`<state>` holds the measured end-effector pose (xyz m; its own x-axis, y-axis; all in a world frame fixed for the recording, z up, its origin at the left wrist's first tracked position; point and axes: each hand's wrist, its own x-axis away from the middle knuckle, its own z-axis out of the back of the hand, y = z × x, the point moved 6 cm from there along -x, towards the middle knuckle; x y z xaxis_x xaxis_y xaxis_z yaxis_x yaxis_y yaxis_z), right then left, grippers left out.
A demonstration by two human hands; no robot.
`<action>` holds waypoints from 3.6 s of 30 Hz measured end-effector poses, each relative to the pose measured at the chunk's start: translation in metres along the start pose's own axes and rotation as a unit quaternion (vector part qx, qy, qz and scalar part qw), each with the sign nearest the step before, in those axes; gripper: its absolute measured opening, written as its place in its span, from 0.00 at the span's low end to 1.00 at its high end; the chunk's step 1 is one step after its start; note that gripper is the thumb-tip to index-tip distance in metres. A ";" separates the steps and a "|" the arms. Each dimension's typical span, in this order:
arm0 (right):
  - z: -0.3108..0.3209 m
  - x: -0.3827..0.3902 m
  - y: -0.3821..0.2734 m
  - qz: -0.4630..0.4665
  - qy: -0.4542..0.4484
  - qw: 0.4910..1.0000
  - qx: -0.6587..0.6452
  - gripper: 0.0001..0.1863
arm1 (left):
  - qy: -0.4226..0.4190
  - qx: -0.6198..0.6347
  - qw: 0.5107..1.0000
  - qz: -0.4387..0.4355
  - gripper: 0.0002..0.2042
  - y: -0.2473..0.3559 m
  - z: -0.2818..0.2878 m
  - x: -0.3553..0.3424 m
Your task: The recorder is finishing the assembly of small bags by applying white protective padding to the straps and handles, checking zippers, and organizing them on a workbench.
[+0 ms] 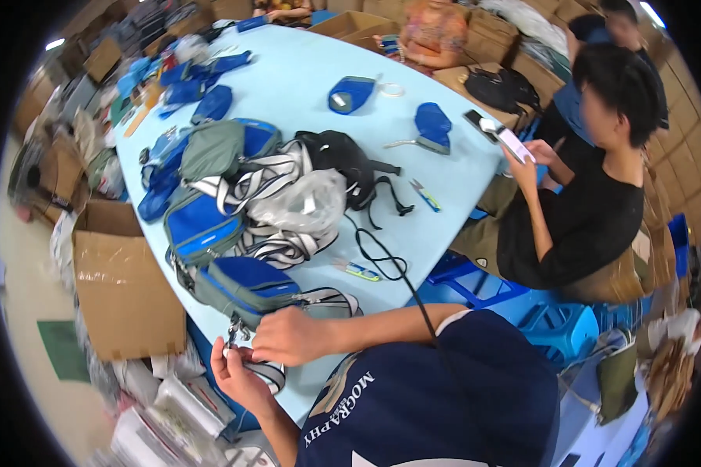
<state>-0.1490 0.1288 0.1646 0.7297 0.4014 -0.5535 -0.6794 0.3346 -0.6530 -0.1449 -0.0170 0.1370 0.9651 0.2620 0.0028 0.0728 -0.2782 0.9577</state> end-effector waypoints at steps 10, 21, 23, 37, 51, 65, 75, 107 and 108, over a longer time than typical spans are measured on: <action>-0.037 0.020 0.013 -0.098 -0.058 0.992 -0.052 0.14 | 0.052 -0.043 0.992 0.109 0.17 -0.040 0.016 0.041; -0.118 0.058 0.039 -0.210 -0.323 0.922 -0.039 0.19 | 0.033 0.068 0.940 0.331 0.16 -0.151 0.096 0.049; -0.136 0.072 0.038 -0.214 -0.351 0.911 -0.045 0.23 | 0.003 0.084 0.938 0.335 0.16 -0.165 0.108 0.058; -0.141 0.117 0.077 -0.169 -0.304 0.938 0.009 0.19 | 0.166 0.065 0.932 0.317 0.20 -0.175 0.125 0.065; -0.143 0.106 0.073 -0.172 -0.302 0.937 0.044 0.18 | 0.158 -0.013 0.983 0.091 0.05 -0.137 0.123 0.050; -0.038 0.095 0.098 -0.233 -0.030 0.969 0.075 0.07 | 0.251 0.166 0.934 0.195 0.08 -0.168 0.154 0.045; 0.037 0.176 0.185 -0.439 -0.186 0.755 0.450 0.14 | 0.056 -0.130 0.978 0.154 0.21 -0.169 0.125 0.023; -0.170 0.002 0.040 -0.016 -0.327 0.937 0.124 0.10 | 0.153 0.088 0.968 0.176 0.07 -0.196 0.131 0.038; -0.176 0.004 0.041 0.020 -0.357 0.904 0.235 0.11 | 0.158 0.114 0.966 0.169 0.07 -0.200 0.132 0.039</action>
<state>-0.1604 -0.0057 0.0448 0.5826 0.8126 0.0126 -0.7837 0.5659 -0.2559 -0.0886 -0.0730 -0.0919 0.8209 0.3801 0.4262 -0.1443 -0.5840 0.7988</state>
